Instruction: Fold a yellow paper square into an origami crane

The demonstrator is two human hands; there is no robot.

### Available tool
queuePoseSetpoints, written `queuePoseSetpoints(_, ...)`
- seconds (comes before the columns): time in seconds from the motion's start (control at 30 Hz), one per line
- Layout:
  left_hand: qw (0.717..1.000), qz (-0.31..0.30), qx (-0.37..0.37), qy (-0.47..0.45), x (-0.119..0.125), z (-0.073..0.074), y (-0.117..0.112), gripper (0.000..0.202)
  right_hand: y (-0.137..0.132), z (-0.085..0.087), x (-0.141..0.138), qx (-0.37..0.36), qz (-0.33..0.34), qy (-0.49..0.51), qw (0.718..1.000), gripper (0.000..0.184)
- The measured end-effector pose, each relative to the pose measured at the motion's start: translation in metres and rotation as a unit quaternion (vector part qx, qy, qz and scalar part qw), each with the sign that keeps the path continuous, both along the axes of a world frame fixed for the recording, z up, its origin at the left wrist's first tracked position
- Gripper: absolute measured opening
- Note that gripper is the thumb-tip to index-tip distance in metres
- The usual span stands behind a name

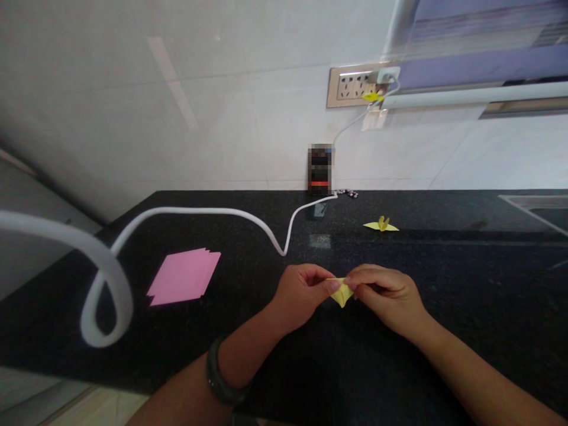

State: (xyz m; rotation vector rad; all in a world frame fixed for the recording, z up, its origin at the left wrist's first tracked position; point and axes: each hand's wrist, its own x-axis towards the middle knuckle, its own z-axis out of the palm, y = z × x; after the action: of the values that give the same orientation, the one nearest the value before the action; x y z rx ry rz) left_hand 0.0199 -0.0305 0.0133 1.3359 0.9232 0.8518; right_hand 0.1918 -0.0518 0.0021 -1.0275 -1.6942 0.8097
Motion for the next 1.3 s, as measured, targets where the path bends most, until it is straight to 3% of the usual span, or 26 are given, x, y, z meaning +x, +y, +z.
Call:
queuePoseSetpoints(0.17,0.993,0.018,0.093,0.073,-0.001,0.002,-0.002,0.02,-0.001,-0.002,-0.002,-0.065,-0.026,0.004,0.998,0.021)
queuePoseSetpoints(0.33,0.966,0.023,0.213,0.143,-0.002,0.004,-0.003,0.02,0.001,0.001,-0.003,-0.046,-0.003,-0.053,0.998,0.013)
queuePoseSetpoints(0.47,0.949,0.023,0.264,0.171,-0.003,0.004,-0.003,0.019,0.001,0.004,-0.002,-0.052,0.004,-0.055,0.997,0.013)
queuePoseSetpoints(0.8,0.954,-0.007,0.239,0.181,-0.005,-0.002,0.0,0.019,-0.001,0.001,-0.006,-0.094,0.005,-0.064,0.994,0.017)
queuePoseSetpoints(1.07,0.935,-0.054,0.258,0.239,-0.004,-0.001,0.003,0.021,0.001,0.005,-0.004,-0.028,0.004,-0.157,0.987,0.015)
queuePoseSetpoints(1.3,0.944,-0.118,0.217,0.218,-0.008,-0.001,0.009,0.026,0.004,0.003,0.003,-0.074,0.006,-0.163,0.984,0.017)
